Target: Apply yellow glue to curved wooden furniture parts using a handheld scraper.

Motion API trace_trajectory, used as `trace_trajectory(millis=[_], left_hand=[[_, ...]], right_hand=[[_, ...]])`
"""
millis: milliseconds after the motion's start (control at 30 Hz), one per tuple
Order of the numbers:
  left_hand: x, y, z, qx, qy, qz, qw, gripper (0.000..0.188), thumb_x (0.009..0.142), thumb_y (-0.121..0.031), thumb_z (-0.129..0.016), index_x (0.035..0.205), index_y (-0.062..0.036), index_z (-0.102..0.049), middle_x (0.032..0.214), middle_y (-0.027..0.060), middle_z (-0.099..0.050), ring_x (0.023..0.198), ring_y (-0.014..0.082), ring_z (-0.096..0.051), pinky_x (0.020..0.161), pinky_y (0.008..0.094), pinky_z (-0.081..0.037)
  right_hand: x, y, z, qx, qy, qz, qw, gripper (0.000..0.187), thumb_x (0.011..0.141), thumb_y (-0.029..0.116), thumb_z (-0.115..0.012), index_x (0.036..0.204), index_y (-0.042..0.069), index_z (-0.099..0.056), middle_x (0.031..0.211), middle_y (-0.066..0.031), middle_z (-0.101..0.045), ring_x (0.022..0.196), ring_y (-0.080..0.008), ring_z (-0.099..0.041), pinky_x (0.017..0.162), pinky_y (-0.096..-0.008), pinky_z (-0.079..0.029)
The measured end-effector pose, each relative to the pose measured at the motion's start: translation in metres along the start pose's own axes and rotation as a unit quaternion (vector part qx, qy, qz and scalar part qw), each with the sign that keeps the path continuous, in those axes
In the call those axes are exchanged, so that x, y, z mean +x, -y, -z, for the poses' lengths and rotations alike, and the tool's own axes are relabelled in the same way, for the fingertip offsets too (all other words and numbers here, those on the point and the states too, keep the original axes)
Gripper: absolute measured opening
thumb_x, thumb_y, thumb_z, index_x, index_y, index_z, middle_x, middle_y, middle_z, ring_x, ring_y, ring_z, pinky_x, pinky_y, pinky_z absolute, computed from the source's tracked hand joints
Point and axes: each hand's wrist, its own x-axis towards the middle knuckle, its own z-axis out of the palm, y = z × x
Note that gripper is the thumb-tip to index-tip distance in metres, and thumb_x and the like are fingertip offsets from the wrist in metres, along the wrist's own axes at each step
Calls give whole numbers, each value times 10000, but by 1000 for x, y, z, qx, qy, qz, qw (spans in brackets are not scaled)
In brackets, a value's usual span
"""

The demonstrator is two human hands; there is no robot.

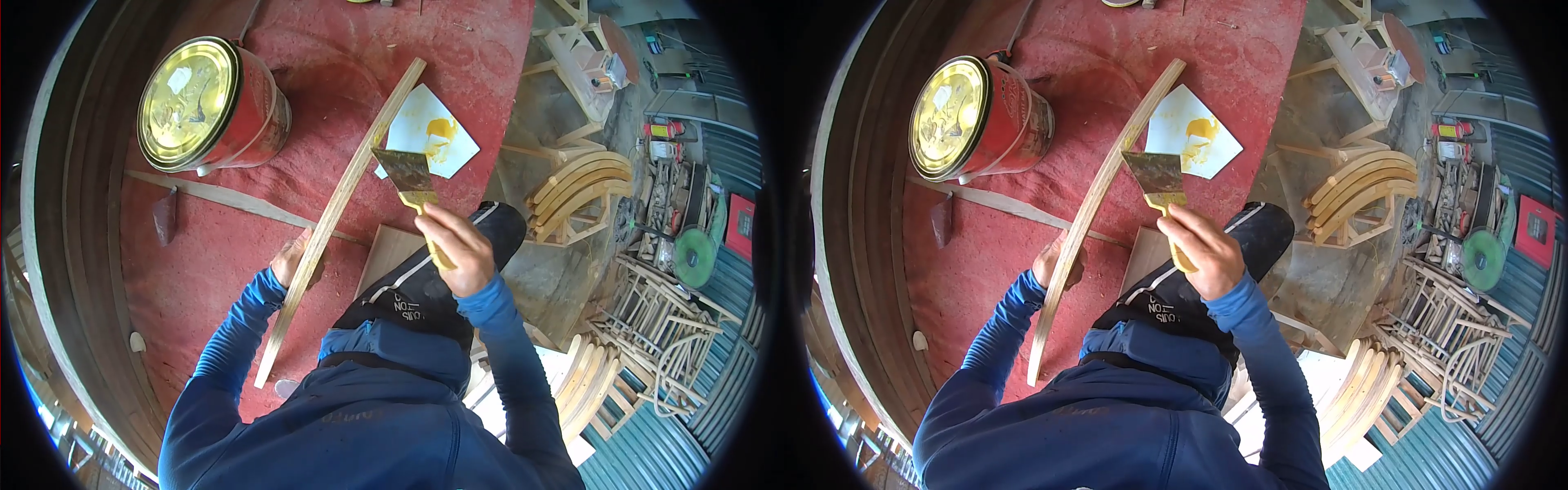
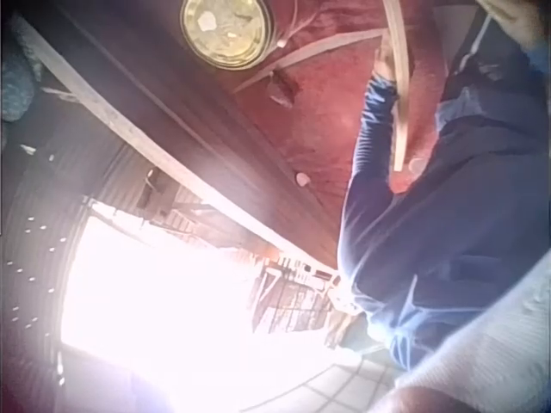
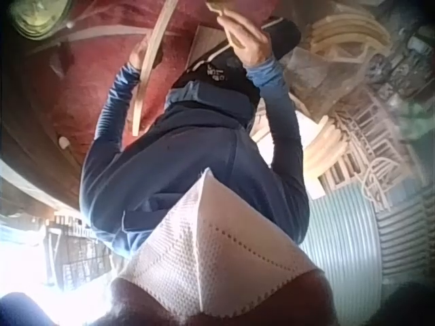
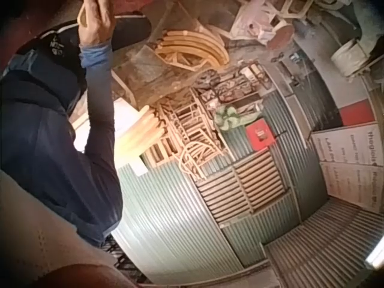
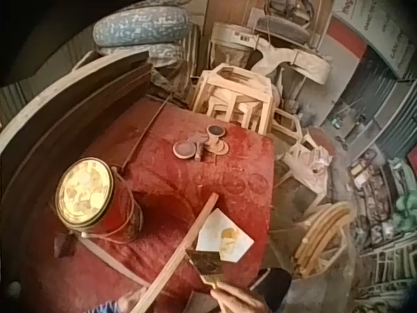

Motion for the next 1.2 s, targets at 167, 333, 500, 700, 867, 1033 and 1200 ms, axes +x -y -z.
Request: trace_trajectory(millis=[167,333,500,700,867,1033,1200], left_hand=[[-1,-3,-6,4,-10,1,1000,720,1034,-646,-295,917,-40,-667,568,52,-560,425,158,-505,395,302,-405],[0,-1,-3,12,-5,-6,1000,722,1034,-646,-295,919,-40,-670,570,56,-565,427,160,-510,397,302,-411],[-1,0,-4,12,-7,-12,1000,726,1034,-644,-294,920,-35,-671,576,63,-574,428,165,-516,400,304,-416],[1,-5,-9,20,-7,-4,1000,730,1036,-642,-293,914,-31,-672,573,65,-571,427,169,-514,399,304,-409],[-1,-2,-6,16,-5,-8,1000,716,1035,-640,-304,916,-36,-670,573,63,-563,437,172,-523,405,309,-415],[-1,0,-7,-2,-18,-5,1000,698,1037,-633,-316,917,-43,-668,582,70,-572,446,173,-533,410,317,-427],[4,0,-14,45,-69,-7,997,750,1042,-637,-231,886,-34,-649,510,88,-545,378,187,-486,358,306,-375]], right_hand=[[31,-4,19,2,-32,-30,999,346,843,-20,-696,1180,59,-711,1195,-155,-688,1046,-325,-695,889,-376,-581],[36,1,16,-34,74,22,996,436,835,-38,-649,1255,80,-658,1254,-145,-651,1048,-321,-682,923,-386,-572],[22,25,34,-20,113,-1,993,428,835,-53,-670,1242,76,-671,1234,-146,-678,1092,-297,-690,912,-378,-579],[58,-13,26,20,-33,-32,999,275,891,11,-685,1160,59,-707,1145,-162,-709,1021,-321,-709,880,-369,-583],[78,6,38,35,76,-13,996,242,910,31,-660,1148,47,-701,1119,-163,-708,989,-330,-701,845,-381,-577],[78,10,60,136,94,-83,983,222,925,16,-648,1143,11,-690,1028,-172,-728,921,-276,-730,812,-343,-564],[72,10,40,43,42,-28,998,220,894,-8,-668,1110,29,-680,1044,-160,-715,919,-339,-714,797,-368,-573]])
